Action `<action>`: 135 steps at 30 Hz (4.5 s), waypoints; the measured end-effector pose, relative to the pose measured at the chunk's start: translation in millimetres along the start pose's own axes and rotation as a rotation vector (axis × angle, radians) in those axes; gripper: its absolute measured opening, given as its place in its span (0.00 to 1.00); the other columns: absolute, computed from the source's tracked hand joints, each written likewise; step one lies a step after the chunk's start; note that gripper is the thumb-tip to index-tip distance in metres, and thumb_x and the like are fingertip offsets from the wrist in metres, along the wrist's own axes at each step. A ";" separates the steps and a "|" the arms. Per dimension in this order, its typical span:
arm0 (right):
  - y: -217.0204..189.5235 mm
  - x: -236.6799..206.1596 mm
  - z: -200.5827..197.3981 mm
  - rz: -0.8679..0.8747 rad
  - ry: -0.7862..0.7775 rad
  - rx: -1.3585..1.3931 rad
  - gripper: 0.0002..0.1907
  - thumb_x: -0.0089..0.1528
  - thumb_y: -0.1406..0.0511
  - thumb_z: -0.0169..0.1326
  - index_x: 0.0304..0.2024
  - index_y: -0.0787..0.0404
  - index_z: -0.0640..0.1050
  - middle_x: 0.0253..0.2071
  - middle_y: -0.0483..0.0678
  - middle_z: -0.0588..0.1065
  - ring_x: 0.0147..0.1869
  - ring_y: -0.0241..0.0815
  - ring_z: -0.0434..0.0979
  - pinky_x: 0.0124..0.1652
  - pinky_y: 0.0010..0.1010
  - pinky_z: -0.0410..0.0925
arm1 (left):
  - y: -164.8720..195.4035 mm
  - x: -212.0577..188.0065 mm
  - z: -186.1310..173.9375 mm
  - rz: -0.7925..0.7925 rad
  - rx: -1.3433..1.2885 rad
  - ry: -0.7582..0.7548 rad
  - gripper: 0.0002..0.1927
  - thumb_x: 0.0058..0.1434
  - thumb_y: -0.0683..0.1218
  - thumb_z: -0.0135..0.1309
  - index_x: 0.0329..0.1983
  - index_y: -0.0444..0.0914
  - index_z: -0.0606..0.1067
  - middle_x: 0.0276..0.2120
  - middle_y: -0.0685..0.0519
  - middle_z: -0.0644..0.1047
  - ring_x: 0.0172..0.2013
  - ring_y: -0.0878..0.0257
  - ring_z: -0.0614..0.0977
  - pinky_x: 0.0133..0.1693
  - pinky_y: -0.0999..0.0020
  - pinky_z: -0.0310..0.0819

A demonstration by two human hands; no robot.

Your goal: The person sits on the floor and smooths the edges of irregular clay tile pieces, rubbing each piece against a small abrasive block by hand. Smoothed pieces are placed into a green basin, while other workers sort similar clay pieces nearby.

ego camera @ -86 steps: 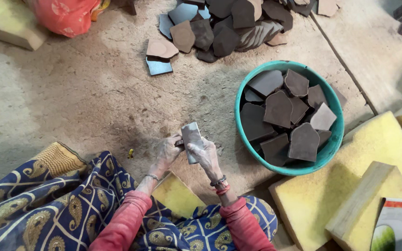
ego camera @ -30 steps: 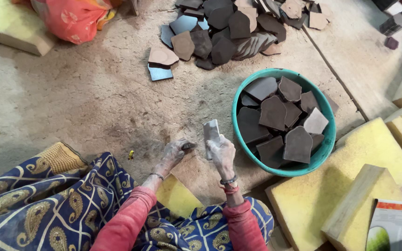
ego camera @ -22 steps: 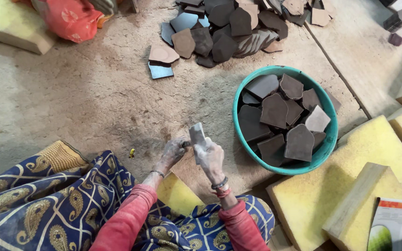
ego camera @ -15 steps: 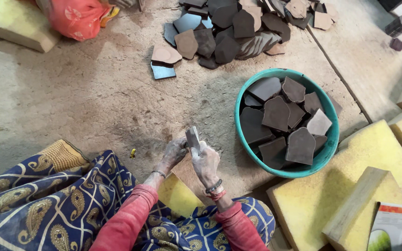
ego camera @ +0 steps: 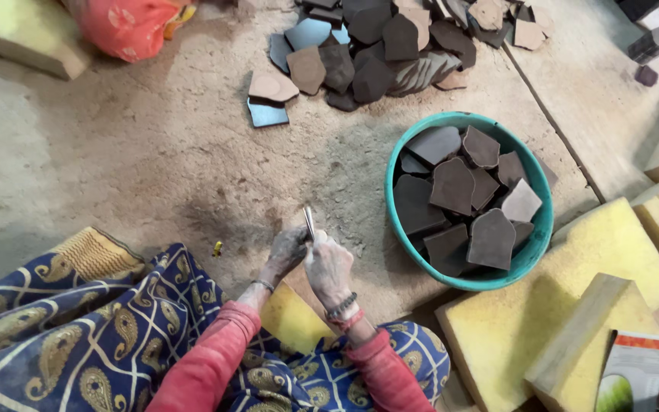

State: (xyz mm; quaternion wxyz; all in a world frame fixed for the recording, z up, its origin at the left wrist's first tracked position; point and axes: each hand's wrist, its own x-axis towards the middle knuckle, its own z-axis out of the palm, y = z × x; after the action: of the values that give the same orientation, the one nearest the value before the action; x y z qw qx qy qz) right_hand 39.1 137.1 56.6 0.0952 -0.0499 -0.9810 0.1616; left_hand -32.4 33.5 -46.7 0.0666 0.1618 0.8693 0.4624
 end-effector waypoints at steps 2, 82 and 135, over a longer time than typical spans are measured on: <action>4.5 -2.1 -4.6 -0.002 -0.017 -0.013 0.06 0.63 0.63 0.53 0.35 0.58 0.74 0.26 0.54 0.78 0.30 0.57 0.81 0.30 0.48 0.71 | -0.8 1.6 -2.6 0.051 -0.041 0.026 0.12 0.56 0.40 0.50 0.41 0.40 0.80 0.39 0.43 0.81 0.42 0.43 0.82 0.41 0.53 0.76; 17.7 12.4 3.0 0.303 -0.077 0.547 0.13 0.59 0.58 0.61 0.37 0.60 0.83 0.27 0.51 0.81 0.29 0.41 0.81 0.33 0.36 0.72 | 21.4 -27.0 -47.1 -0.009 0.033 0.025 0.09 0.57 0.42 0.55 0.40 0.40 0.82 0.38 0.46 0.83 0.36 0.48 0.85 0.37 0.58 0.79; 63.5 30.0 16.9 0.312 -0.119 0.617 0.17 0.53 0.52 0.61 0.38 0.55 0.81 0.28 0.53 0.81 0.31 0.51 0.84 0.33 0.42 0.73 | -31.6 -38.4 -48.2 0.141 -0.072 0.145 0.19 0.53 0.38 0.49 0.47 0.38 0.81 0.43 0.41 0.82 0.45 0.43 0.83 0.47 0.56 0.78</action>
State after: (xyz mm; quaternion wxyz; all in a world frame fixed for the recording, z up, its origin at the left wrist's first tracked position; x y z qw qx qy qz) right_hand 10.6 195.7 25.3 0.0224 -0.1585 -0.8704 0.4656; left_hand -16.0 -33.8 -46.9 -0.0232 0.1862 0.8412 0.5072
